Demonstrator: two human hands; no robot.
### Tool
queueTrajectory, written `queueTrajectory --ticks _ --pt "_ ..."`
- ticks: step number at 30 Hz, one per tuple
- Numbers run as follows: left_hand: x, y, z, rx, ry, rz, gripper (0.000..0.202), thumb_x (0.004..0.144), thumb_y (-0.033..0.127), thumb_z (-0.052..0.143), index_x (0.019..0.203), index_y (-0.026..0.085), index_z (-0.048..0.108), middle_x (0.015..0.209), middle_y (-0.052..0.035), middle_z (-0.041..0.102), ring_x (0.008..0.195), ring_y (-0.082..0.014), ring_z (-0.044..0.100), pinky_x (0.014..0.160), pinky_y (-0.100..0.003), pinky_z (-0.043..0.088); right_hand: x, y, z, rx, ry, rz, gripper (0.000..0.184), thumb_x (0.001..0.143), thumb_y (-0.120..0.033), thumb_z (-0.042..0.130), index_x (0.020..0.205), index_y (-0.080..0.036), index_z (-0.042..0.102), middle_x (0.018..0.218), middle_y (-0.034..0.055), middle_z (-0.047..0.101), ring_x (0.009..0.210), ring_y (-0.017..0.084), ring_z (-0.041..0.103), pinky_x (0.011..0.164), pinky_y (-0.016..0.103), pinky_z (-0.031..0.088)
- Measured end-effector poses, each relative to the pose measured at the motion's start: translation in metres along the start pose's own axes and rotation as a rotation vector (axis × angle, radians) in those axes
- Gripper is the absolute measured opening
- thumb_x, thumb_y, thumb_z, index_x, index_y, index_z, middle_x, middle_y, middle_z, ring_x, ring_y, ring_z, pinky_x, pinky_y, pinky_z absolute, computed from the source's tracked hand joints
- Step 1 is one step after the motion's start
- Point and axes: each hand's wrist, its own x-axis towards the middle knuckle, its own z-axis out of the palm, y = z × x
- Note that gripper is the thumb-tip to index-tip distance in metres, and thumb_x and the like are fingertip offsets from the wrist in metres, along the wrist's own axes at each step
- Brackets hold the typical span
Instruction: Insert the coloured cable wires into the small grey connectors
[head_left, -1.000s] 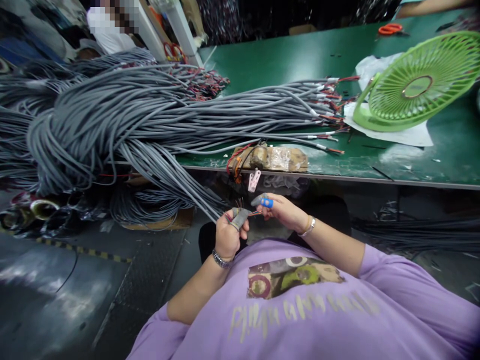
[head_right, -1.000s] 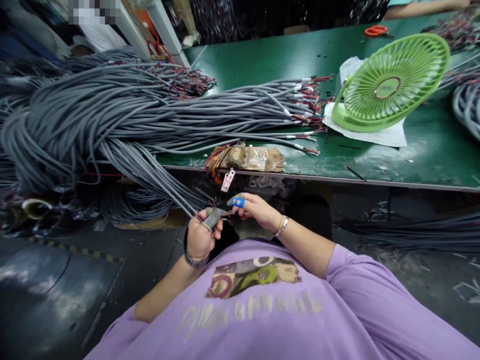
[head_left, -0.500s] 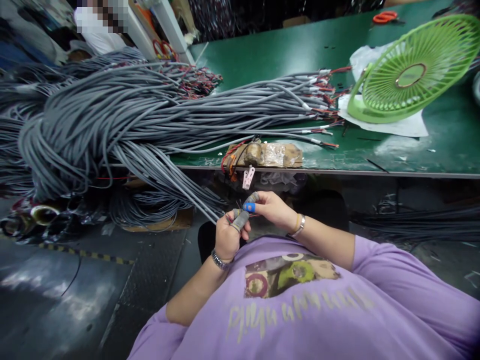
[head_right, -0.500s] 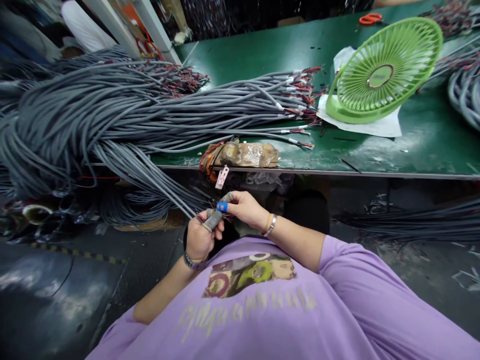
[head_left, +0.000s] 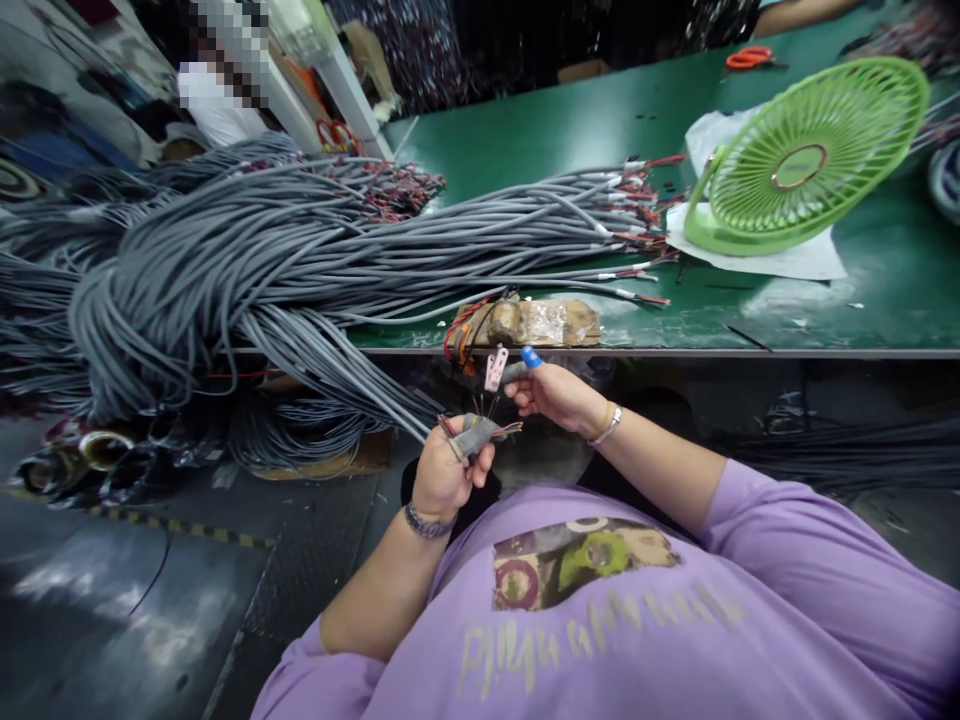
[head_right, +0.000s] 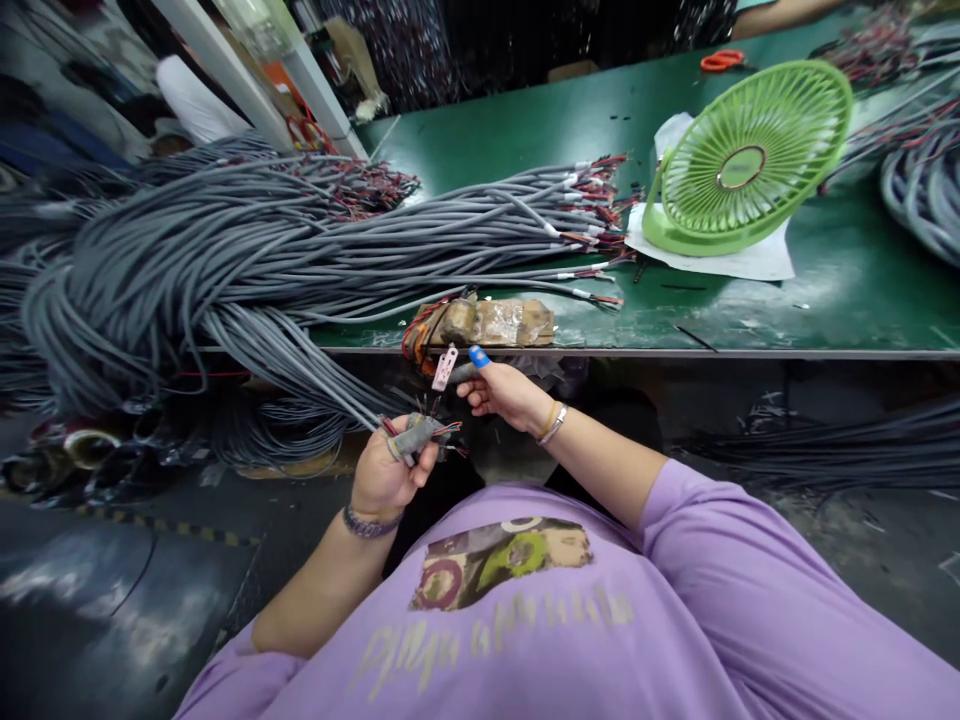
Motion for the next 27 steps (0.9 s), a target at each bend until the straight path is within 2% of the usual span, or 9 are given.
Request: queueTrajectory --ticks 4,7,12,14,21,27 --pt "0.009 0.01 0.003 -0.013 -0.108 -0.023 0.036 0.064 0.046 0.078 0.061 0.014 0.06 0.04 0.0008 0.053 0.025 -0.0054 0.037 0.028 -0.016 0.018 0.01 -0.004 0.013 -0.039 -0.078 -0.054 0.05 0.079 -0.064 0.061 0.083 -0.014 0.067 0.073 0.0027 0.063 0.054 0.007 0.047 0.051 0.02 0.044" --pt "0.016 0.009 0.001 -0.035 -0.136 -0.037 0.034 0.063 0.044 0.078 0.064 0.014 0.062 0.039 0.0011 0.052 0.025 -0.0053 0.036 0.028 -0.017 0.019 0.015 0.002 0.02 -0.005 -0.039 -0.152 0.05 0.074 -0.064 0.067 0.081 -0.014 0.067 0.071 0.0006 0.061 0.053 0.006 0.043 0.05 0.018 0.04" --pt "0.025 0.003 -0.004 -0.071 -0.139 -0.067 0.033 0.063 0.043 0.078 0.068 0.013 0.065 0.038 0.0016 0.051 0.025 -0.0049 0.035 0.028 -0.017 0.018 0.016 0.004 0.028 0.233 -0.012 -0.026 0.049 0.078 -0.064 0.064 0.084 -0.015 0.068 0.067 0.0012 0.06 0.055 0.008 0.048 0.052 0.02 0.041" --pt "0.027 0.002 -0.004 -0.075 -0.133 -0.078 0.033 0.062 0.042 0.078 0.068 0.013 0.064 0.038 0.0018 0.051 0.025 -0.0048 0.035 0.029 -0.017 0.019 0.015 0.003 0.032 0.288 0.025 -0.018 0.046 0.079 -0.061 0.065 0.083 -0.015 0.068 0.068 0.0016 0.061 0.057 0.009 0.05 0.053 0.02 0.041" --pt "0.028 -0.001 -0.001 -0.044 -0.124 -0.097 0.034 0.063 0.044 0.078 0.066 0.013 0.063 0.038 0.0016 0.051 0.025 -0.0048 0.036 0.028 -0.017 0.018 0.015 0.002 0.038 0.315 0.09 -0.088 0.045 0.075 -0.06 0.07 0.078 -0.015 0.068 0.065 0.0002 0.058 0.057 0.008 0.046 0.053 0.02 0.039" --pt "0.024 0.001 0.002 -0.015 -0.096 -0.101 0.036 0.06 0.045 0.079 0.065 0.013 0.062 0.038 0.0012 0.051 0.025 -0.005 0.034 0.027 -0.017 0.018 0.013 0.003 0.034 0.289 0.038 -0.012 0.051 0.081 -0.067 0.057 0.082 -0.017 0.067 0.07 0.0019 0.061 0.058 0.01 0.048 0.055 0.022 0.04"
